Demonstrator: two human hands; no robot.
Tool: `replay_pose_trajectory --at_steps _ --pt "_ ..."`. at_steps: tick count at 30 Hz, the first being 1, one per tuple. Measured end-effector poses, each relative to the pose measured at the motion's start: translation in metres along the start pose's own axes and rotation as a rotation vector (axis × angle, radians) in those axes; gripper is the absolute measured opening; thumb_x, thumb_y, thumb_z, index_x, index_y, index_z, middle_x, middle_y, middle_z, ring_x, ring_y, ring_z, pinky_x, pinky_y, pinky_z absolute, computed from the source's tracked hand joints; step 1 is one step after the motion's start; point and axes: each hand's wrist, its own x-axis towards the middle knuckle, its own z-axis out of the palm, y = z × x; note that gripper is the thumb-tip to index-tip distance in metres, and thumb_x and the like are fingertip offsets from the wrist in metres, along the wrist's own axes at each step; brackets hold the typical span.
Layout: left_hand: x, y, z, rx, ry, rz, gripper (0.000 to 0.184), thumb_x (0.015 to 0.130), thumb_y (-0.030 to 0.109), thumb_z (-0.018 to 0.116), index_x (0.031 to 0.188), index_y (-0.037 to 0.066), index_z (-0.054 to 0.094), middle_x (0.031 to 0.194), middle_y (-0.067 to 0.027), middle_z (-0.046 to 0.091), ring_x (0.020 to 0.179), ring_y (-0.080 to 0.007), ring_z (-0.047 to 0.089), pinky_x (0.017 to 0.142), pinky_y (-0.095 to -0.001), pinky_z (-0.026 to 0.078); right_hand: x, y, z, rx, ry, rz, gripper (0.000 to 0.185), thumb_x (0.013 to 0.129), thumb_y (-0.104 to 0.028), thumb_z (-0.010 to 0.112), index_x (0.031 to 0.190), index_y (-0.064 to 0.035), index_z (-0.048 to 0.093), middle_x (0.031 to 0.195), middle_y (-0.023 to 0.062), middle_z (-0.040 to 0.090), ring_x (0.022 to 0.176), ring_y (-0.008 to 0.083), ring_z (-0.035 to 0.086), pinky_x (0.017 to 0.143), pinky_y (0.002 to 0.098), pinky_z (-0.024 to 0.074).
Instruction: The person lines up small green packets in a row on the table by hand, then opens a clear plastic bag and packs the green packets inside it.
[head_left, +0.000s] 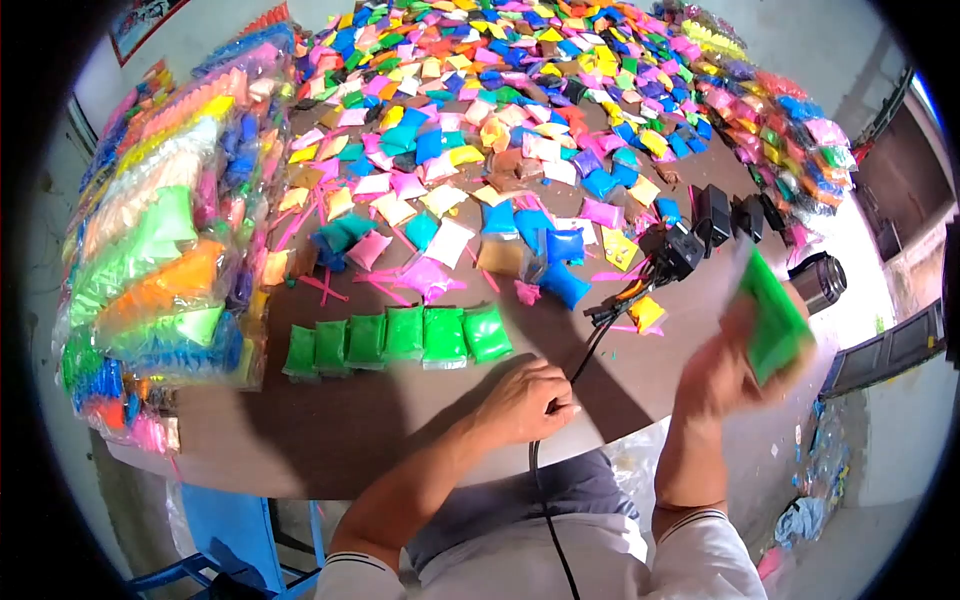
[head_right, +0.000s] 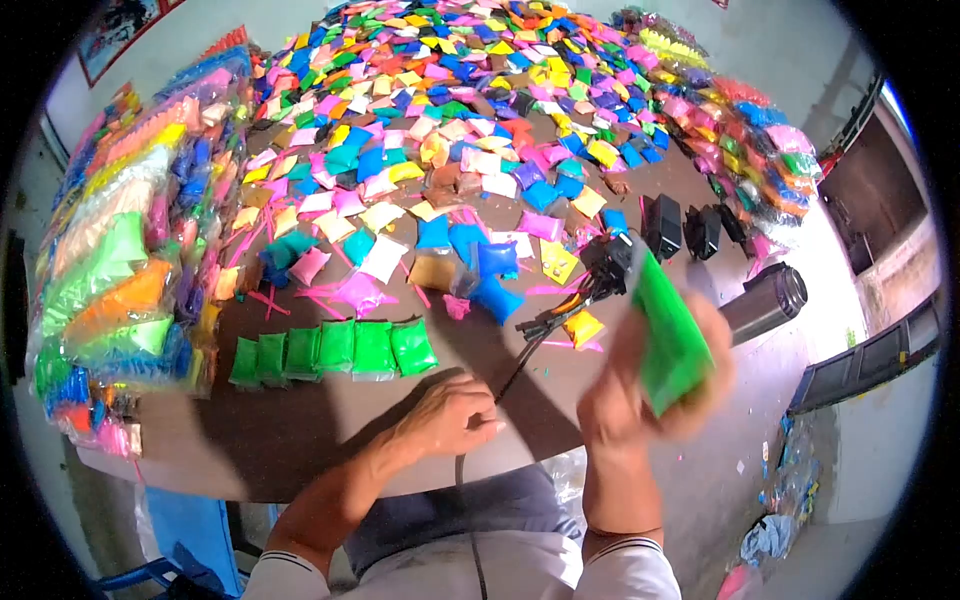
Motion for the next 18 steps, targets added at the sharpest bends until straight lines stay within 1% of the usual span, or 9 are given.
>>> replay_pose_trajectory --at_steps 1,2,3,4,5,7,11,16,18 --pt "-0.001 0.001 0.000 0.032 0.002 0.004 0.019 0.075 0.020 0.072 0.068 0.006 0.060 0.073 -0.0077 0.059 0.074 -0.0294 0.056 0.070 -0.0406 0.046 0.007 0.015 0.011 -0.266 -0.088 -0.058 0.037 0.086 -0.016 0.071 0.116 -0.0021 0.056 0.102 0.0150 0.061 0.089 0.0232 0.060 0.076 0.0326 0.0504" --pt "-0.005 0.002 0.003 0.023 -0.016 0.003 0.019 0.075 0.020 0.072 0.068 0.006 0.060 0.073 -0.0077 0.059 0.074 -0.0294 0.056 0.070 -0.0406 0.046 0.017 0.031 0.033 -0.253 -0.300 0.224 0.035 0.084 -0.014 0.071 0.113 0.0011 0.058 0.099 0.0137 0.063 0.090 0.0212 0.063 0.075 0.0314 0.0502" --pt "-0.006 0.001 0.006 0.007 -0.006 0.012 0.019 0.075 0.020 0.072 0.069 0.007 0.060 0.072 -0.0070 0.059 0.074 -0.0286 0.056 0.070 -0.0401 0.046 0.015 0.084 0.047 -0.387 -0.470 0.035 0.032 0.083 -0.012 0.069 0.110 0.0024 0.060 0.096 0.0141 0.066 0.083 0.0204 0.065 0.072 0.0319 0.0498" --pt "-0.001 -0.001 0.003 0.001 0.020 0.029 0.018 0.075 0.019 0.072 0.069 0.007 0.060 0.072 -0.0063 0.058 0.075 -0.0279 0.056 0.070 -0.0396 0.045 0.006 0.118 0.050 -0.240 -0.549 0.400 0.025 0.083 -0.012 0.069 0.101 0.0034 0.063 0.089 0.0145 0.067 0.080 0.0200 0.065 0.071 0.0340 0.0499" --pt "0.001 -0.001 -0.002 0.005 0.029 0.038 0.018 0.075 0.019 0.072 0.069 0.007 0.060 0.072 -0.0063 0.058 0.075 -0.0279 0.056 0.070 -0.0396 0.045 0.007 0.108 0.045 -0.139 -0.393 0.356 0.017 0.084 -0.011 0.067 0.092 0.0036 0.064 0.081 0.0129 0.066 0.077 0.0184 0.064 0.069 0.0325 0.0492" --pt "-0.003 0.002 -0.004 -0.034 0.002 -0.009 0.018 0.076 0.019 0.071 0.069 0.008 0.060 0.072 -0.0054 0.058 0.076 -0.0269 0.056 0.070 -0.0391 0.045 0.002 0.073 0.023 -0.076 -0.318 0.489 0.014 0.086 -0.010 0.066 0.091 0.0024 0.063 0.079 0.0096 0.063 0.073 0.0151 0.061 0.066 0.0295 0.0475" --pt "-0.004 0.002 -0.001 0.015 0.005 0.014 0.019 0.077 0.019 0.071 0.069 0.007 0.059 0.073 -0.0055 0.058 0.077 -0.0264 0.055 0.072 -0.0388 0.045 -0.056 0.055 -0.050 -0.387 -0.538 0.317 0.011 0.091 -0.007 0.060 0.083 0.0006 0.059 0.070 0.0090 0.054 0.063 0.0186 0.052 0.060 0.0309 0.0427" --pt "-0.003 0.006 0.001 0.013 0.034 0.014 0.021 0.077 0.020 0.071 0.068 0.007 0.058 0.073 -0.0060 0.057 0.076 -0.0271 0.054 0.072 -0.0394 0.044 -0.128 0.083 -0.115 -0.386 -0.477 0.448 0.020 0.094 -0.009 0.055 0.077 0.0012 0.054 0.066 0.0123 0.048 0.060 0.0253 0.048 0.059 0.0374 0.0399" --pt "-0.002 0.008 0.003 0.048 0.044 0.025 0.024 0.077 0.021 0.071 0.065 0.007 0.055 0.072 -0.0058 0.056 0.075 -0.0273 0.053 0.070 -0.0392 0.043 -0.132 0.086 -0.117 -0.454 -0.502 0.438 0.026 0.096 -0.012 0.053 0.075 0.0015 0.051 0.062 0.0104 0.045 0.058 0.0221 0.044 0.057 0.0354 0.0385"
